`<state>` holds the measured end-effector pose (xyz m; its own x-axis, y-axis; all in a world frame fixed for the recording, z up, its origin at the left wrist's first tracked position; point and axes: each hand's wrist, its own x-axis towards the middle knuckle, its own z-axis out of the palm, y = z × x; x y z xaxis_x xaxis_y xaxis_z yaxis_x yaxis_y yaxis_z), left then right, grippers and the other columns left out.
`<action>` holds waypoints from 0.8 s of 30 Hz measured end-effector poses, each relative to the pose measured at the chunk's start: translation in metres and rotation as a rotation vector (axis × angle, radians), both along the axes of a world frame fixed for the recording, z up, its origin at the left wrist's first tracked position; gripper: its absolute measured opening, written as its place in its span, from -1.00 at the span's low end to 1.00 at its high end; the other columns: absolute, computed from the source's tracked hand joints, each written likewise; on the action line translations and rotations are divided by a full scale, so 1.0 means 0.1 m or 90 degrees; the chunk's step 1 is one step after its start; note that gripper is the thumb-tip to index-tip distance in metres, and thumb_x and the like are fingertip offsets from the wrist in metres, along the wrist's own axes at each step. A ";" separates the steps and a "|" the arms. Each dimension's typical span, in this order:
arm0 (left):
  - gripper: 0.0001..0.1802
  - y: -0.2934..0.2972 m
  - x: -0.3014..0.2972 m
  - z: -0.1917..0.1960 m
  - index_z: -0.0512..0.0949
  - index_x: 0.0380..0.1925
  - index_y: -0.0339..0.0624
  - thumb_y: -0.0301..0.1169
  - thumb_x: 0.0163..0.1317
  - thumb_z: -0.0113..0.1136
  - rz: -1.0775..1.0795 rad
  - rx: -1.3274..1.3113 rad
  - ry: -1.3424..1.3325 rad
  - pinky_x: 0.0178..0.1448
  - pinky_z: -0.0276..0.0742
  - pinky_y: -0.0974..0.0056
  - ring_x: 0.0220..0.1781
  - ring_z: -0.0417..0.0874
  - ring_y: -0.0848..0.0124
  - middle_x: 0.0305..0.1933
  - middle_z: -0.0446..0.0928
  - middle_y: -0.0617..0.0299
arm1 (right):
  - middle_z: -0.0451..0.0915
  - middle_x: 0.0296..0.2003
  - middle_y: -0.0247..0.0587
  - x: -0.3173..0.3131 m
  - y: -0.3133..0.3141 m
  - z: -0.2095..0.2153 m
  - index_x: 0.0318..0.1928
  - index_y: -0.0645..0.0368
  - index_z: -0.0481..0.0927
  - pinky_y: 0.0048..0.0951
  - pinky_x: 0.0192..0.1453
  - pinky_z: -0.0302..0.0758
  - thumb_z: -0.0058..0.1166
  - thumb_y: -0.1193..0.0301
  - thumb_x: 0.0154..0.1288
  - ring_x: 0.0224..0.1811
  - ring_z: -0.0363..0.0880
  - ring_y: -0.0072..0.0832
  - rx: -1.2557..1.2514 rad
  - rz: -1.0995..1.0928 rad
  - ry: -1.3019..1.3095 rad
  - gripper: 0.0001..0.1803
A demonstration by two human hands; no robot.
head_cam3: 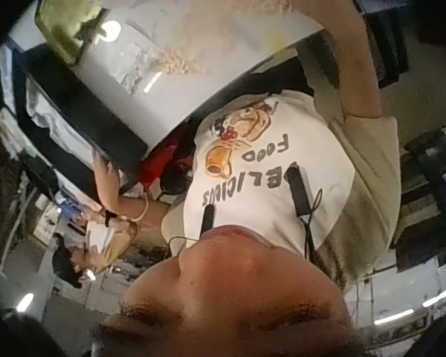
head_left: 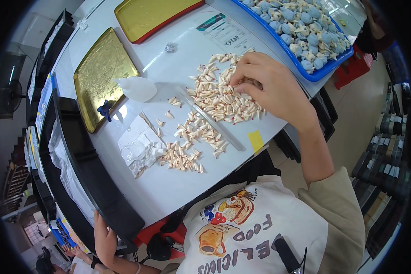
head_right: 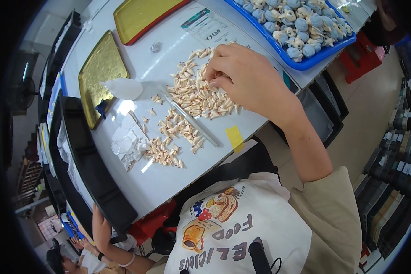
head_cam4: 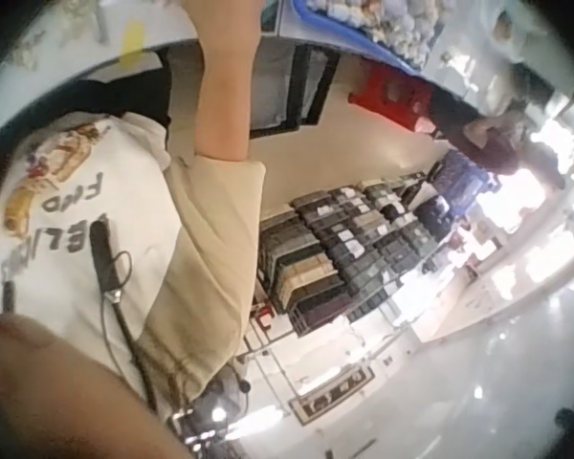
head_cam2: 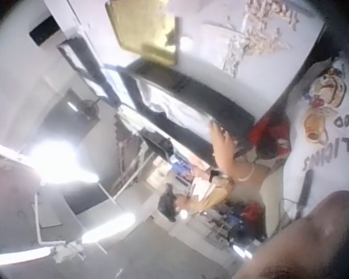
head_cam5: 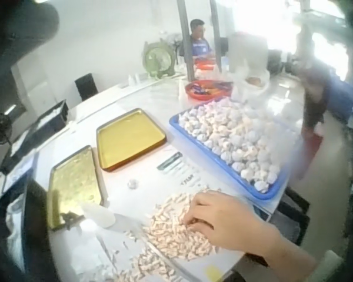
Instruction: The person assembles small plastic figurine components, including figurine heads, by hand, applying liquid adhesive from a squeeze bottle to join the parts.
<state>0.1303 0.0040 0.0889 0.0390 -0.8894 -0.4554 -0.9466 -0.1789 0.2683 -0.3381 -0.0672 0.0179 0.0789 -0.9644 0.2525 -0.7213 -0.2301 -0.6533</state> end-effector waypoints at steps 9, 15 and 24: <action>-0.46 0.04 -0.01 -0.02 0.27 0.19 -0.40 -0.64 0.13 -0.08 0.036 -0.086 0.107 0.25 0.31 0.29 0.21 0.43 0.21 0.27 0.29 -0.07 | 0.52 -0.45 -0.23 -0.05 -0.04 0.05 -0.43 0.23 0.57 -0.39 -0.25 0.40 0.16 0.51 0.05 -0.33 0.48 -0.33 -0.081 -0.023 -0.095 -0.94; -0.43 0.10 -0.01 0.02 0.29 0.17 -0.41 -0.69 0.07 0.01 0.118 -0.002 0.273 0.15 0.39 0.33 0.05 0.50 0.39 0.10 0.43 0.04 | 0.61 -0.43 -0.26 -0.11 0.07 0.15 -0.35 0.25 0.61 -0.48 -0.30 0.40 0.16 0.56 0.05 -0.39 0.53 -0.50 -0.052 -0.062 -0.139 -0.90; -0.54 0.26 0.09 0.12 0.32 0.08 -0.37 -0.72 0.12 -0.01 0.120 -0.064 0.225 0.06 0.41 0.42 0.05 0.48 0.46 0.03 0.46 0.15 | 0.64 -0.40 -0.27 -0.11 0.16 0.12 -0.34 0.29 0.65 -0.62 -0.20 0.45 0.17 0.59 0.07 -0.36 0.53 -0.63 0.042 -0.088 -0.402 -0.90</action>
<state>0.1391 0.0302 0.1006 0.0624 -0.9222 -0.3816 -0.7457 -0.2972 0.5963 -0.3490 -0.0509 0.0296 -0.1914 -0.9700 0.1500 -0.2142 -0.1079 -0.9708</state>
